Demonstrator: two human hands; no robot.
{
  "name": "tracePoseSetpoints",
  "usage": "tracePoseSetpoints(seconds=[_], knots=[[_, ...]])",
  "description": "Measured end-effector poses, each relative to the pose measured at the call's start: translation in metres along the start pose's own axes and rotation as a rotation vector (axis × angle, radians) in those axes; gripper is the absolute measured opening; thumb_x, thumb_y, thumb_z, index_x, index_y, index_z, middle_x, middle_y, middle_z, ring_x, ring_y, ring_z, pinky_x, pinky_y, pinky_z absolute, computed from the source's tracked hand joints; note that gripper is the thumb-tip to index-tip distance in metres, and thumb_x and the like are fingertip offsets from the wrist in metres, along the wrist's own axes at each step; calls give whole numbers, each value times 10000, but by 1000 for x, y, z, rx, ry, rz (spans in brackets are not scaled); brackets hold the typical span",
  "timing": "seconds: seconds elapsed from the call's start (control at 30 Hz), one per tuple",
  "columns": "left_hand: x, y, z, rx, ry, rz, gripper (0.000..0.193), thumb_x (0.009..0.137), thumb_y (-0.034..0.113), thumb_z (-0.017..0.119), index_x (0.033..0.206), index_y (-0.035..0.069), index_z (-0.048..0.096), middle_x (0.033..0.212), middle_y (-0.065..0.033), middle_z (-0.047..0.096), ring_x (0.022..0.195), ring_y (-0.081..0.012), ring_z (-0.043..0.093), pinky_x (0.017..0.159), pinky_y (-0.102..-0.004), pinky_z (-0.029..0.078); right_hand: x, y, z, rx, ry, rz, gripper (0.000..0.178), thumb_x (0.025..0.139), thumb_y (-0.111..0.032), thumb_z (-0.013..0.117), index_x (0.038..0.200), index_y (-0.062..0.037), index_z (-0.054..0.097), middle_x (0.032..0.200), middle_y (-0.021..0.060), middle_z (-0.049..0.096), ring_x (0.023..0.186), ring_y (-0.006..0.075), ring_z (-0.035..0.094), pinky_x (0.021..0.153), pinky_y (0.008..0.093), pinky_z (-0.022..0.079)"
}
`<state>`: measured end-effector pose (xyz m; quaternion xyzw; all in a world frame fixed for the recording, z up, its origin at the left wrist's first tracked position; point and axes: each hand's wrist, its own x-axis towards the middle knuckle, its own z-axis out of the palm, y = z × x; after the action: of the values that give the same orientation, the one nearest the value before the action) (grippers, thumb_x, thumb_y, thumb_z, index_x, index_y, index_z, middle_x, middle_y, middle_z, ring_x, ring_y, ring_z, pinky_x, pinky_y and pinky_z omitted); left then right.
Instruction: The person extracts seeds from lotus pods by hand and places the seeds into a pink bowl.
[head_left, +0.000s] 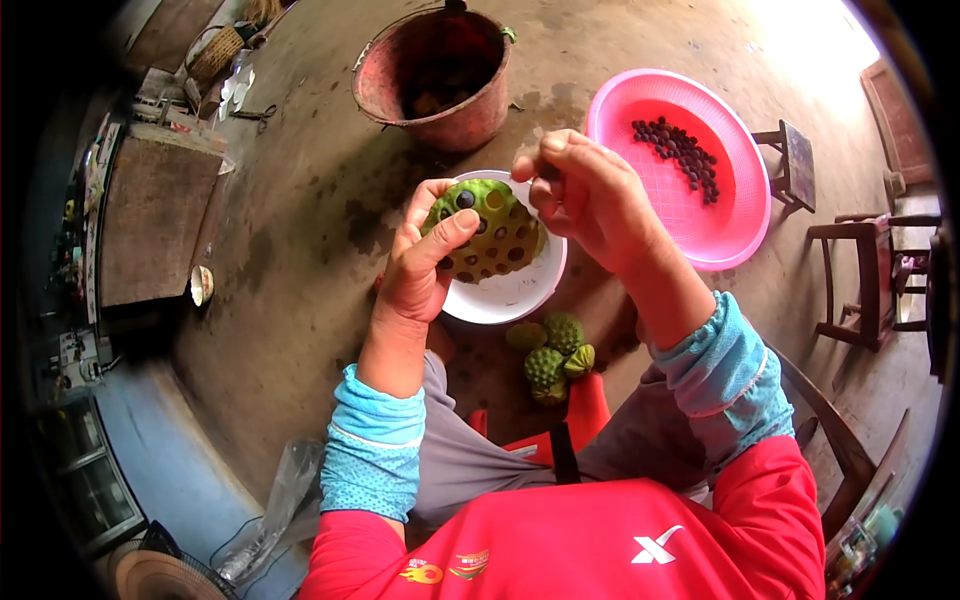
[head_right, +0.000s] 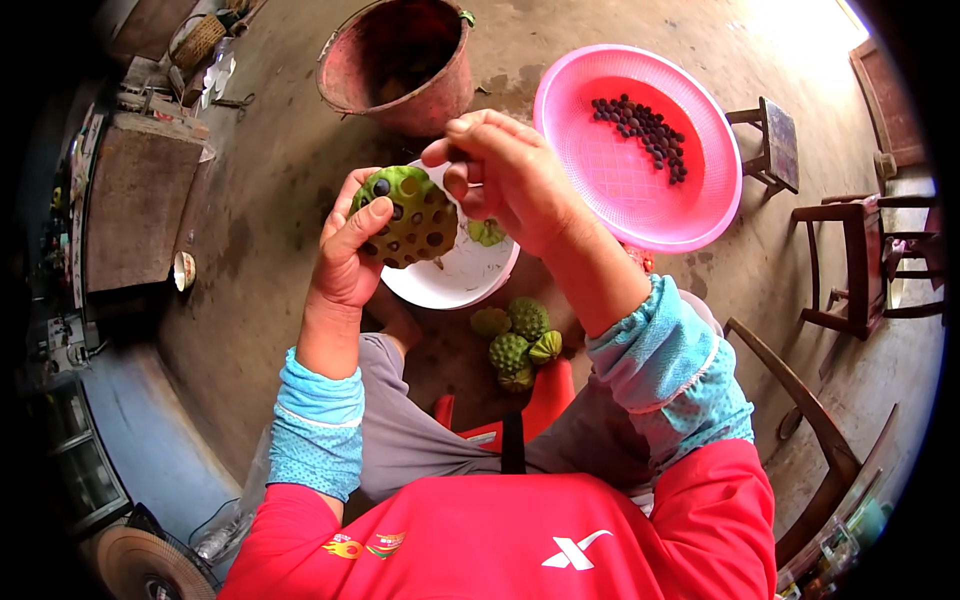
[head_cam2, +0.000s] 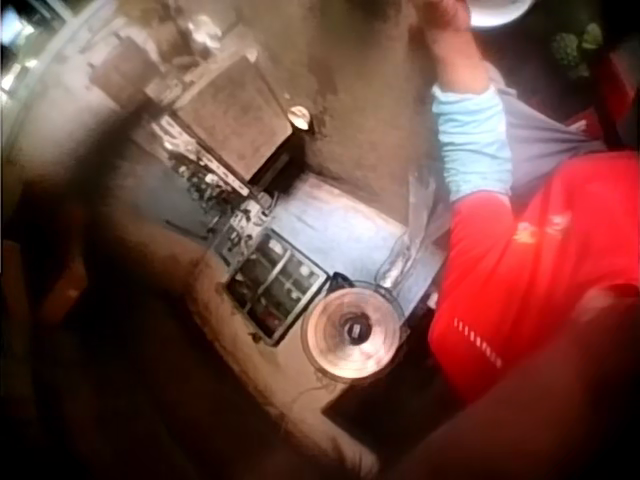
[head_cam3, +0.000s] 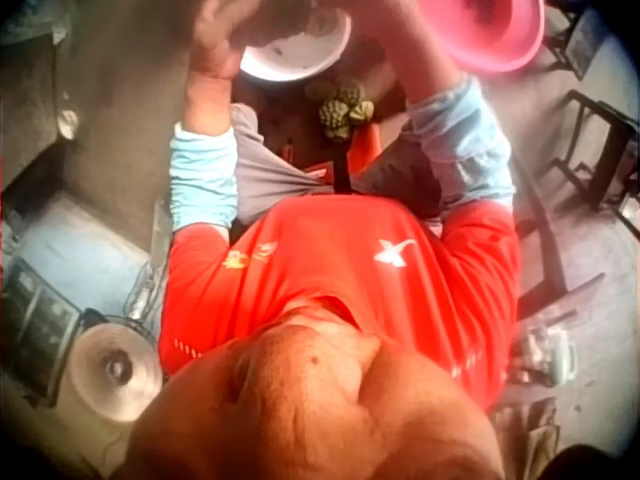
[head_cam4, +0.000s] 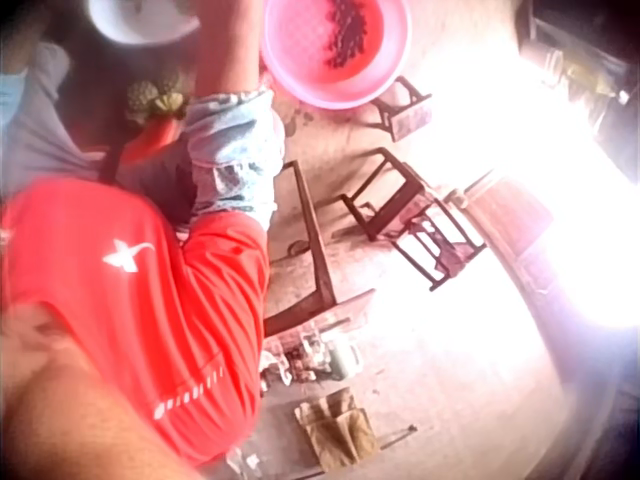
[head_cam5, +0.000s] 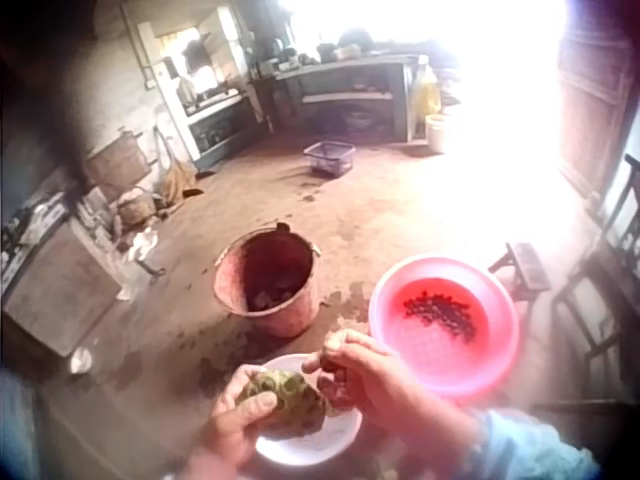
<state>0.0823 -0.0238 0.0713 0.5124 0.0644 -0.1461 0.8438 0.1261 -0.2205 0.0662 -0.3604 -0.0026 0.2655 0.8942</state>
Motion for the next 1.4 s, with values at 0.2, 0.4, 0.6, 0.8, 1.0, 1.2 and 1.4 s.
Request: tracePoseSetpoints(seconds=[0.2,0.4,0.6,0.8,1.0,1.2,1.4], knots=[[5,-6,-5,161,119,76,262,821,146,638,1054,72,543,947,-19,601,887,-94,550,836,-258,453,-5,0,6,-394,59,39,215,928,-264,568,882,-54,573,752,19,576,591,66,473,489,214,355],[7,-18,-12,601,72,289,150,857,137,633,973,48,601,951,-6,614,890,-86,541,801,-252,455,-6,27,15,-1035,158,-254,447,863,-428,684,900,-1,555,770,178,633,710,298,646,633,396,495],[5,-5,-13,566,-143,281,185,855,122,669,1014,36,629,970,-9,624,910,-94,561,851,-272,465,-7,24,7,-1079,76,-226,405,865,-358,700,884,8,530,788,186,630,732,306,647,629,391,498],[5,-4,-11,397,-136,168,192,864,150,678,1011,34,638,986,-12,623,949,-97,557,872,-267,453,-6,23,3,-876,33,-111,368,894,-333,676,886,7,537,730,110,633,675,175,631,609,333,500],[5,-2,-16,426,-262,122,284,882,209,658,1100,34,610,1093,-55,604,1019,-142,571,939,-307,435,-13,12,4,-679,-46,-1,264,903,-267,652,882,-32,533,670,37,597,600,84,552,514,253,435],[1,-3,-1,-135,-123,-56,439,854,246,695,1216,53,538,1132,-67,618,1054,-175,587,957,-334,448,-6,5,-8,-168,-72,-70,71,880,-139,501,914,-78,492,699,84,613,396,85,370,365,214,233],[3,1,-6,54,-188,-7,565,778,134,692,1273,44,436,1187,-77,570,1137,-173,528,1012,-345,398,-6,-6,1,-154,41,-10,162,895,-137,431,1007,-57,515,774,51,563,479,68,394,437,168,285]])
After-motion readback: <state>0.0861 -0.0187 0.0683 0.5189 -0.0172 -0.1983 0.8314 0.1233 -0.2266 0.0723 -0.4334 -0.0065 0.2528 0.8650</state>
